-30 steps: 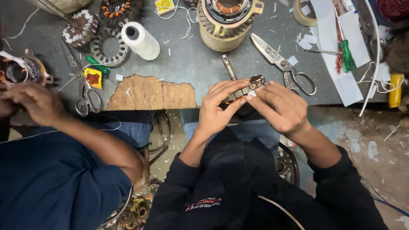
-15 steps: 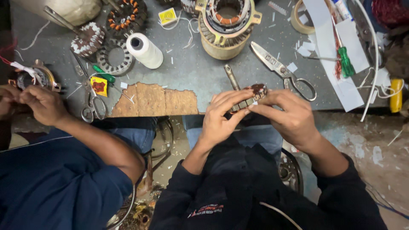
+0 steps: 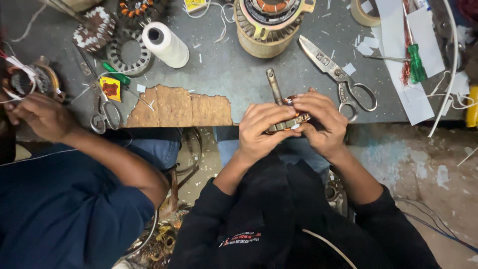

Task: The person repeatedly cuts small strips of white material with scissors and places them into the slots of a copper-wound stator core. They handle the stator core and scissors multiple times while working at a cluttered workbench.

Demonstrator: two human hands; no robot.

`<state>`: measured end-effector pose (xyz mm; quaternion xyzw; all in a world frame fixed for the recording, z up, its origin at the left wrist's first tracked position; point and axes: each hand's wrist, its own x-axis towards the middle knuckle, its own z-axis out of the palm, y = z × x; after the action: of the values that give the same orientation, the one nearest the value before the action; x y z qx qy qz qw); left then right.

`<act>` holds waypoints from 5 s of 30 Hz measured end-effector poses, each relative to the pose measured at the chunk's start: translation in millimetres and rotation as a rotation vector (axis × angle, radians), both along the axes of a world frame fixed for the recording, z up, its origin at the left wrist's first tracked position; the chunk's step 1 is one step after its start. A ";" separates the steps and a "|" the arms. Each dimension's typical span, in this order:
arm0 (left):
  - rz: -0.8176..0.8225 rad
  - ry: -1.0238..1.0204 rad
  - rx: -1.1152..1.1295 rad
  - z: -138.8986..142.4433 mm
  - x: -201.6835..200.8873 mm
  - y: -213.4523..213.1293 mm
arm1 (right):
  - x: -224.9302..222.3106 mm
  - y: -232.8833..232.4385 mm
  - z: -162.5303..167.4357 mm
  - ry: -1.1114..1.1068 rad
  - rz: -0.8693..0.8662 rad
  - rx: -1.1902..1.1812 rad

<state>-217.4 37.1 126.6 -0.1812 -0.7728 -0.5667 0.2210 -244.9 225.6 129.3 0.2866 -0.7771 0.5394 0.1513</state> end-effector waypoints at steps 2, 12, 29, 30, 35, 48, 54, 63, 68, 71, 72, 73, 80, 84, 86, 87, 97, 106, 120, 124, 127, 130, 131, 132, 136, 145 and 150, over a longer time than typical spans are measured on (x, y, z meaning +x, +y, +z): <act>0.006 0.000 -0.013 -1.2 2.4 1.0 | 3.5 0.7 -2.9 -0.004 -0.007 -0.016; 0.003 -0.013 0.032 -4.6 5.8 2.1 | 7.3 5.0 -0.1 -0.109 0.018 -0.031; -0.008 -0.210 0.070 8.6 -4.9 -13.8 | -17.3 1.8 -6.5 0.112 -0.034 -0.063; -0.034 -0.210 0.085 12.8 -7.0 -15.3 | -17.9 2.8 -7.4 0.082 -0.019 -0.084; -0.074 -0.239 0.202 16.2 -11.7 -10.1 | -20.3 8.2 -2.3 0.181 0.016 0.035; 0.056 -0.534 0.723 -1.8 -47.3 -12.0 | -21.0 13.2 35.4 0.043 -0.120 0.399; 0.495 0.001 0.060 -11.5 -29.9 3.8 | 14.1 72.4 38.0 -0.167 -0.346 0.728; -0.062 0.382 -0.703 -31.7 -18.5 81.8 | -5.0 102.7 54.5 -0.073 -0.338 0.730; -0.080 0.210 -0.866 -29.8 -42.4 102.6 | 14.8 129.3 53.8 -0.070 -0.651 0.603; -0.119 0.269 -0.989 -35.1 -33.3 94.7 | 31.0 145.6 33.4 -0.194 -0.773 0.419; -0.083 0.355 -1.028 -38.0 -28.7 91.1 | 38.7 150.9 24.2 -0.272 -0.780 0.344; -0.047 0.435 -1.065 -41.4 -23.5 86.6 | 46.4 155.3 14.2 -0.354 -0.781 0.272; -0.265 0.569 -0.616 -49.8 -9.4 71.4 | 84.0 147.0 -56.3 -0.479 -0.424 -0.160; -0.062 -0.113 0.186 -44.5 0.0 80.2 | 119.5 127.4 -95.2 -0.686 -0.188 -0.488; -0.106 -0.715 0.922 -44.9 0.4 83.5 | 141.8 120.1 -116.4 -0.768 -0.083 -0.579; -0.123 -0.725 0.952 -45.7 -0.9 85.1 | 150.3 114.2 -128.1 -0.804 -0.028 -0.612; -0.181 -0.776 0.888 -45.7 -4.9 73.0 | 153.2 89.8 -152.3 -0.911 0.202 -0.439; -0.146 -0.780 0.859 -51.9 -5.5 76.7 | 146.3 79.2 -156.5 -1.072 0.023 -0.424; -0.116 -0.665 0.729 -36.2 -1.3 70.5 | 136.6 92.9 -152.2 -0.847 0.183 -0.365; -0.104 -0.673 0.754 -36.3 0.8 67.5 | 137.9 88.9 -153.5 -0.996 0.049 -0.305; -0.131 -0.699 0.806 -38.1 1.7 66.2 | 138.9 84.5 -146.5 -1.039 0.028 -0.333; -0.199 -0.714 0.918 -40.8 1.6 66.4 | 131.7 79.8 -122.8 -1.049 -0.022 -0.293; -0.225 -0.716 0.960 -41.8 1.7 66.5 | 125.1 84.0 -107.3 -1.078 -0.100 -0.227; -0.223 -0.699 0.919 -42.7 2.1 66.7 | 115.4 86.7 -91.3 -1.105 -0.175 -0.163; -0.250 -0.682 0.636 -44.5 6.8 66.9 | 39.9 105.6 -14.8 -0.293 -0.346 0.581; -0.209 -0.745 0.699 -46.5 18.3 53.2 | -25.9 80.5 57.2 -0.166 -0.221 0.784; -0.255 -0.808 0.887 -39.1 22.8 61.4 | 19.2 54.3 3.1 -0.382 -0.087 0.116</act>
<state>-194.6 98.4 87.5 0.0663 -0.4582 -0.8802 -0.1048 -225.7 279.8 132.4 0.1534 -0.8331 0.5313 0.0076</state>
